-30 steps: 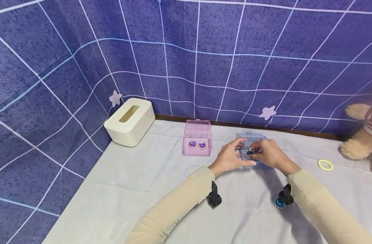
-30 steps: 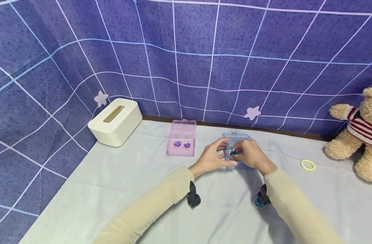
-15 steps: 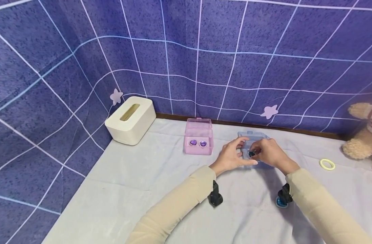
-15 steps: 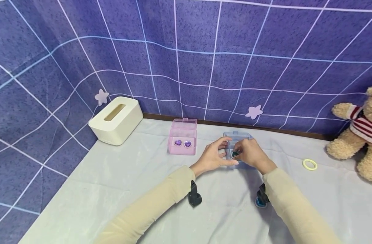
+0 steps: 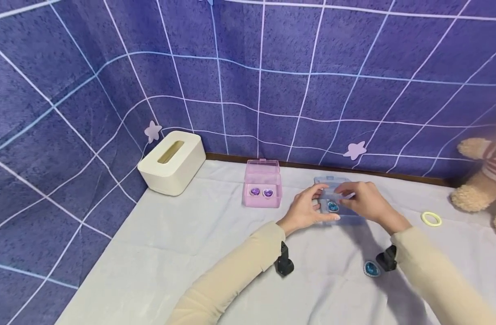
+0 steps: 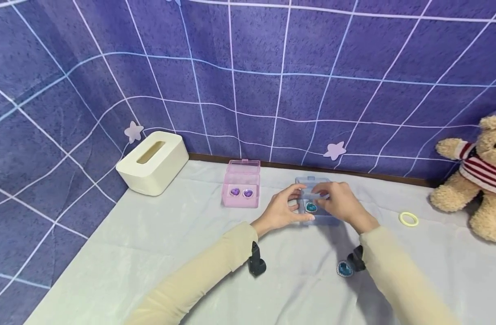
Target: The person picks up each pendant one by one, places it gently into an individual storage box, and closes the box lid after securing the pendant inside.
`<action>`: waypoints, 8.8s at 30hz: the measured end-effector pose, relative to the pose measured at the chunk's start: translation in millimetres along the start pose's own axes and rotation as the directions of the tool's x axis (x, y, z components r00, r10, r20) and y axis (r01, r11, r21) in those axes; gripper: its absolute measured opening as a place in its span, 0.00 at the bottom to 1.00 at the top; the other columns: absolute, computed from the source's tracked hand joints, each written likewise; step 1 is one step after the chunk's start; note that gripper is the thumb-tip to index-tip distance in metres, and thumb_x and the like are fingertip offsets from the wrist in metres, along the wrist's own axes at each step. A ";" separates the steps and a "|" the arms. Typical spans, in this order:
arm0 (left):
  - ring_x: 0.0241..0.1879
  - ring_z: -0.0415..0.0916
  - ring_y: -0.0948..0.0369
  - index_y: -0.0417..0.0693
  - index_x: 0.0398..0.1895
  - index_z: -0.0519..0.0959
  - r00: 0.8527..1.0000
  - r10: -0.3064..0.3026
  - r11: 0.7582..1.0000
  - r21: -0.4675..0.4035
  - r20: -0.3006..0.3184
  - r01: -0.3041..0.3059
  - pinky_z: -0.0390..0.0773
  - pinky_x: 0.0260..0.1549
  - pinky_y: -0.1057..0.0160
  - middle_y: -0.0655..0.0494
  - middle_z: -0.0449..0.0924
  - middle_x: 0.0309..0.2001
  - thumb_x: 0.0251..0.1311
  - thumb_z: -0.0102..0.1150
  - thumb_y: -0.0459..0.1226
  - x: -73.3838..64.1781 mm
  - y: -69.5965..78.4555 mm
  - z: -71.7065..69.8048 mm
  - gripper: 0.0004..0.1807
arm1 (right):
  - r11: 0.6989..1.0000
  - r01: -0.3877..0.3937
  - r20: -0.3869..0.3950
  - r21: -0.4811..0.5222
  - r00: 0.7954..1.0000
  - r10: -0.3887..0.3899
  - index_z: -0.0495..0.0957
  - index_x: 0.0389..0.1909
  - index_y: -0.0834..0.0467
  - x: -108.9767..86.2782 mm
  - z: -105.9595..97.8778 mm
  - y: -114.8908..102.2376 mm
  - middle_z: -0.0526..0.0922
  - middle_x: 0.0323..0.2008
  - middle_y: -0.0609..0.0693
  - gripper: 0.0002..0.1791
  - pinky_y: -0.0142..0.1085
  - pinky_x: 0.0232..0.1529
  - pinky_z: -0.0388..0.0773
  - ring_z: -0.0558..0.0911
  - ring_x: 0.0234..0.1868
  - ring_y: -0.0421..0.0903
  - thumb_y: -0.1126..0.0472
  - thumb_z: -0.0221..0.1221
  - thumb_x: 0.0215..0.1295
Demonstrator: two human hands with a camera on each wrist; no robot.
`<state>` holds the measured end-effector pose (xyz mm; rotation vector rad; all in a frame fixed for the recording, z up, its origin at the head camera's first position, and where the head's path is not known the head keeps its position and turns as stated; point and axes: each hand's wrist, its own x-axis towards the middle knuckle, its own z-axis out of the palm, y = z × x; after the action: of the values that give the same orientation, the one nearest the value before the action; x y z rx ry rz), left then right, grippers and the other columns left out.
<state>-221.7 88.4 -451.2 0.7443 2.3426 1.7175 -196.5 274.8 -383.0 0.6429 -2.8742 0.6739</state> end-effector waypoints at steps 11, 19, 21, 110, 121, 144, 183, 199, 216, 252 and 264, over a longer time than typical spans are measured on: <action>0.56 0.74 0.54 0.50 0.64 0.69 1.000 0.016 0.999 -0.033 0.000 -0.016 0.80 0.51 0.72 0.45 0.74 0.57 0.38 0.81 0.39 1.9 -3.1 -3.3 0.45 | 0.974 0.206 -0.221 -0.098 0.950 -0.223 0.84 0.41 0.57 -66.6 -22.0 -26.0 0.88 0.39 0.51 0.21 0.25 0.29 0.81 0.84 0.31 0.41 0.70 0.73 0.42; 0.57 0.74 0.51 0.48 0.65 0.68 0.999 0.030 0.999 -0.044 0.018 -0.029 0.80 0.53 0.70 0.43 0.74 0.57 0.38 0.81 0.39 2.8 -5.1 1.5 0.46 | 0.968 0.252 -0.255 -0.024 0.934 -0.249 0.83 0.44 0.51 -116.6 -11.5 -50.5 0.86 0.41 0.44 0.28 0.14 0.42 0.75 0.81 0.41 0.30 0.70 0.74 0.37; 0.57 0.74 0.51 0.48 0.65 0.68 0.999 0.029 0.999 -0.042 0.015 -0.028 0.80 0.53 0.70 0.43 0.74 0.57 0.38 0.81 0.39 2.4 -5.5 1.1 0.46 | 0.976 0.217 -0.250 0.012 0.946 -0.207 0.83 0.44 0.49 -125.8 -6.3 -51.2 0.86 0.42 0.44 0.28 0.14 0.39 0.75 0.81 0.40 0.29 0.70 0.75 0.37; 0.57 0.75 0.59 0.53 0.64 0.69 0.999 0.027 1.000 -0.005 0.027 -0.027 0.79 0.49 0.76 0.48 0.74 0.60 0.39 0.81 0.40 0.4 -2.4 -0.8 0.45 | 0.947 0.223 0.209 -0.230 0.962 -0.176 0.82 0.24 0.57 3.9 1.3 18.5 0.84 0.24 0.47 0.14 0.41 0.29 0.81 0.81 0.26 0.44 0.70 0.75 0.34; 0.57 0.75 0.59 0.53 0.64 0.70 1.000 0.017 1.000 -0.008 0.021 -0.017 0.79 0.50 0.75 0.48 0.74 0.60 0.38 0.81 0.40 0.2 -3.6 0.8 0.44 | 0.951 0.219 0.226 -0.217 0.959 -0.169 0.79 0.20 0.55 5.6 -3.2 17.9 0.82 0.21 0.45 0.13 0.38 0.26 0.80 0.79 0.23 0.42 0.71 0.73 0.35; 0.58 0.75 0.59 0.54 0.64 0.70 1.000 0.019 0.999 -0.027 0.007 -0.019 0.79 0.50 0.75 0.48 0.74 0.61 0.37 0.81 0.40 -1.7 -4.4 2.5 0.45 | 0.427 -0.421 0.234 0.801 0.875 0.423 0.58 0.61 0.75 17.5 9.4 53.9 0.74 0.44 0.51 0.29 0.27 0.44 0.84 0.82 0.36 0.35 0.52 0.43 0.76; 0.56 0.75 0.65 0.58 0.65 0.64 0.997 -0.075 0.995 -0.073 -0.017 0.073 0.78 0.52 0.75 0.50 0.77 0.58 0.35 0.82 0.36 -3.2 1.1 1.7 0.50 | 0.232 -0.204 0.186 0.951 0.978 0.096 0.81 0.48 0.56 -11.0 -17.3 43.1 0.86 0.46 0.44 0.20 0.24 0.51 0.79 0.83 0.50 0.36 0.54 0.41 0.78; 0.55 0.75 0.64 0.62 0.63 0.69 0.999 0.029 1.000 0.009 0.037 -0.029 0.79 0.52 0.74 0.55 0.77 0.57 0.38 0.81 0.42 -0.7 -2.3 -0.8 0.44 | 0.649 -0.105 0.096 0.753 0.994 0.050 0.68 0.59 0.75 -47.8 1.9 62.4 0.69 0.68 0.42 0.28 0.13 0.62 0.63 0.67 0.64 0.23 0.77 0.62 0.56; 0.55 0.75 0.66 0.58 0.62 0.70 1.000 0.014 0.997 0.076 0.000 -0.014 0.80 0.50 0.74 0.56 0.77 0.58 0.46 0.75 0.49 -9.0 0.1 -4.5 0.38 | 0.806 -0.156 0.095 0.571 0.988 0.125 0.67 0.66 0.63 -51.0 11.4 40.9 0.54 0.75 0.59 0.30 0.12 0.60 0.63 0.63 0.62 0.21 0.62 0.62 0.64; 0.72 0.57 0.46 0.38 0.73 0.54 0.950 -0.148 0.973 -0.215 -0.276 0.089 0.61 0.73 0.53 0.40 0.58 0.72 0.48 0.71 0.27 -66.8 -33.0 -149.4 0.49 | 0.285 -0.396 0.183 0.873 0.808 0.560 0.60 0.67 0.70 115.5 84.7 -95.2 0.68 0.62 0.63 0.26 0.26 0.42 0.81 0.80 0.43 0.42 0.57 0.42 0.75; 0.69 0.60 0.42 0.34 0.70 0.57 0.949 -0.152 0.976 -0.196 -0.277 0.099 0.62 0.72 0.49 0.34 0.62 0.68 0.47 0.71 0.26 -67.2 -27.4 -150.6 0.46 | 0.177 -0.388 0.235 0.905 0.801 0.551 0.63 0.63 0.68 119.2 98.4 -96.9 0.78 0.48 0.57 0.23 0.29 0.40 0.79 0.82 0.34 0.37 0.59 0.39 0.75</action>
<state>-231.1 -78.0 -437.3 0.3212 2.3064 2.0654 -264.4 107.2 -407.6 -0.3692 -2.1787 2.4345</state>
